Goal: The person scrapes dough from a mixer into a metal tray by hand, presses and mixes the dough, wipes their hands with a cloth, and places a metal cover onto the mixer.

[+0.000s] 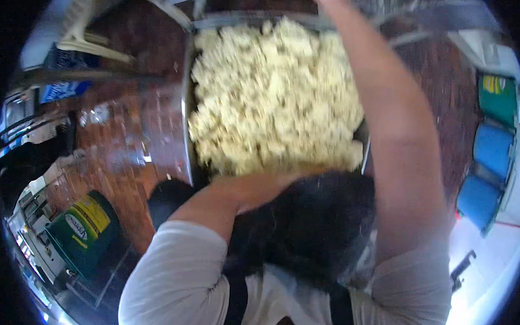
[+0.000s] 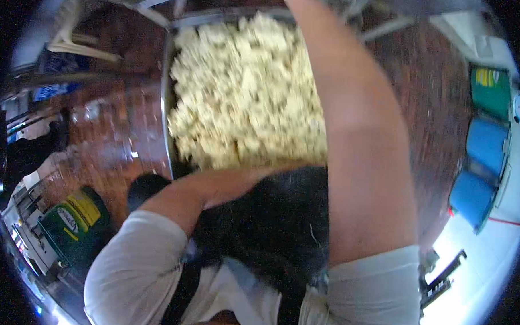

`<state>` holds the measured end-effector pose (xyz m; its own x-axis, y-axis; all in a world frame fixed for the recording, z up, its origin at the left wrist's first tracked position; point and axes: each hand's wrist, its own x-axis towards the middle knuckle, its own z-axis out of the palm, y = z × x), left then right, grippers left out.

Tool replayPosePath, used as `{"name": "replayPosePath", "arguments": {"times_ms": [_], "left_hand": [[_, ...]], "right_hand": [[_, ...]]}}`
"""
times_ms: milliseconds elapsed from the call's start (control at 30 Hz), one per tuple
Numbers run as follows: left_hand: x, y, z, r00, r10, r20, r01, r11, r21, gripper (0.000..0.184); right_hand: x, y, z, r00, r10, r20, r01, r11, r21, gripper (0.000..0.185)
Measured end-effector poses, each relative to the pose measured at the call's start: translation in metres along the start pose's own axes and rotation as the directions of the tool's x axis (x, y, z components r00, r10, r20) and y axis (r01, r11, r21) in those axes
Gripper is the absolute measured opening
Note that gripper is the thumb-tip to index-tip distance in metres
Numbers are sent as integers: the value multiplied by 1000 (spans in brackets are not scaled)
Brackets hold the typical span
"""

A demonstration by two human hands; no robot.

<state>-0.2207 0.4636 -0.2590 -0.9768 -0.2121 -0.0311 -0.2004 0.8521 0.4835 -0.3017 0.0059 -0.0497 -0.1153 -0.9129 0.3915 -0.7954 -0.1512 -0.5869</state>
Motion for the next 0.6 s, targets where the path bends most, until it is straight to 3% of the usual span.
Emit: {"name": "replayPosePath", "arguments": {"times_ms": [67, 133, 200, 267, 300, 367, 400, 433, 467, 533, 567, 600], "left_hand": [[-18, -24, -65, 989, -129, -69, 115, 977, -181, 28], [-33, -52, -146, 907, -280, -315, 175, 930, -323, 23], [-41, -99, -241, 677, -351, -647, 148, 926, -348, 18], [-43, -164, -342, 419, -325, -848, 206, 943, -260, 14], [-46, -206, -388, 365, -324, -873, 204, 943, -264, 19], [-54, -268, -455, 243, -259, -935, 505, 856, -106, 35], [-56, -305, -470, 175, -275, -945, 612, 783, -115, 44], [-58, -364, -464, 173, -290, -941, 647, 754, -113, 62], [-49, -384, -467, 170, -282, -944, 644, 757, -110, 62], [-26, -404, -475, 151, -350, -925, 691, 706, -154, 72], [-9, -404, -490, 76, -398, -914, 604, 748, -275, 78], [7, -396, -514, 69, -394, -917, 602, 749, -276, 78]], "right_hand": [[-6, 0, -2, 990, -127, -56, 118, 982, -149, 48], [-6, -7, -6, 986, -145, -87, 130, 979, -158, 55], [0, -18, -14, 985, -136, -103, 121, 983, -137, 52], [-6, -19, -16, 990, -110, -89, 99, 987, -124, 49], [-5, -16, -16, 988, -124, -94, 112, 986, -122, 50], [-4, -16, -15, 969, -204, -139, 186, 974, -129, 52], [-5, -17, -14, 967, -208, -148, 190, 973, -131, 52], [-4, -16, -13, 973, -181, -141, 161, 976, -144, 52], [-4, -17, -14, 979, -154, -131, 132, 978, -159, 51], [-6, -22, -21, 981, -150, -124, 132, 981, -141, 50], [-7, -24, -23, 982, -151, -117, 136, 983, -126, 50], [-5, -26, -24, 982, -158, -106, 146, 983, -111, 50]]}}
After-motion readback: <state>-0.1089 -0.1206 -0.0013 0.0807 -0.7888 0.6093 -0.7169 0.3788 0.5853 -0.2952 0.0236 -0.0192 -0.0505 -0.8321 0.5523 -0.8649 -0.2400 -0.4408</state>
